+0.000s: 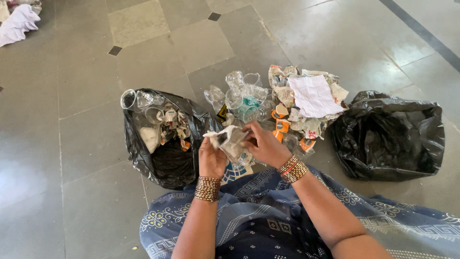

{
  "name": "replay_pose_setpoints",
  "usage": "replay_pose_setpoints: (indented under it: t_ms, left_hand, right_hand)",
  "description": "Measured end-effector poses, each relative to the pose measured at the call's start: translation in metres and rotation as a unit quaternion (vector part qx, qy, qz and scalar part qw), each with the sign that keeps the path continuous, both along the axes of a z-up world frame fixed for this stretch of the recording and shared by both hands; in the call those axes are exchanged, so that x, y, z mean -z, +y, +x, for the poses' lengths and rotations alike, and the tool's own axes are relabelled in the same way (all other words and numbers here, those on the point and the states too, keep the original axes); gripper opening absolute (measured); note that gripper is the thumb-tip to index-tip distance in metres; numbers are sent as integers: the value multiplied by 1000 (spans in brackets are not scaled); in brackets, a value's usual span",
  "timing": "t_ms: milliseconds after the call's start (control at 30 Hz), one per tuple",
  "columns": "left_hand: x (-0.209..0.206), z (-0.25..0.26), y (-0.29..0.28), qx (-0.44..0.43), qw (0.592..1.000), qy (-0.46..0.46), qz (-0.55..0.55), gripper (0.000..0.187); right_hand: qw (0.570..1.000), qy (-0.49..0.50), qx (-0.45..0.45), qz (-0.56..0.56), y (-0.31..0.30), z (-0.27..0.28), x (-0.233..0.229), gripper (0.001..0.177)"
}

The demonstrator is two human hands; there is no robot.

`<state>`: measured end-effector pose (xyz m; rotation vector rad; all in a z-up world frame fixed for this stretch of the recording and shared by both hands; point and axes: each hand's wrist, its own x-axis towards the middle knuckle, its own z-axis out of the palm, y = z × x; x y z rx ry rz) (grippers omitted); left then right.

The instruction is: The person sits on a tiled floor and sorts mixed waste by hand. They separate paper and plastic items from a black bag, placing paper into a growing pile and plastic into a separate pile. The person also handles small plastic cups and wrappers, organizing them into distinct categories.

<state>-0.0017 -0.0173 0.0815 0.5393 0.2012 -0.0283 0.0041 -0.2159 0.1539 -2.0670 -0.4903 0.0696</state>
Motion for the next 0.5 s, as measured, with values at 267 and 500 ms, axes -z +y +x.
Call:
replay_pose_setpoints:
  t_ms: [267, 500]
  left_hand:
    - [15, 0, -11, -159, 888, -48, 429, 26]
    - [-11, -11, -24, -163, 789, -127, 579, 15]
  right_hand:
    - [986, -134, -57, -83, 14, -6, 4, 64]
    - [983, 151, 51, 95, 12, 2, 38, 40]
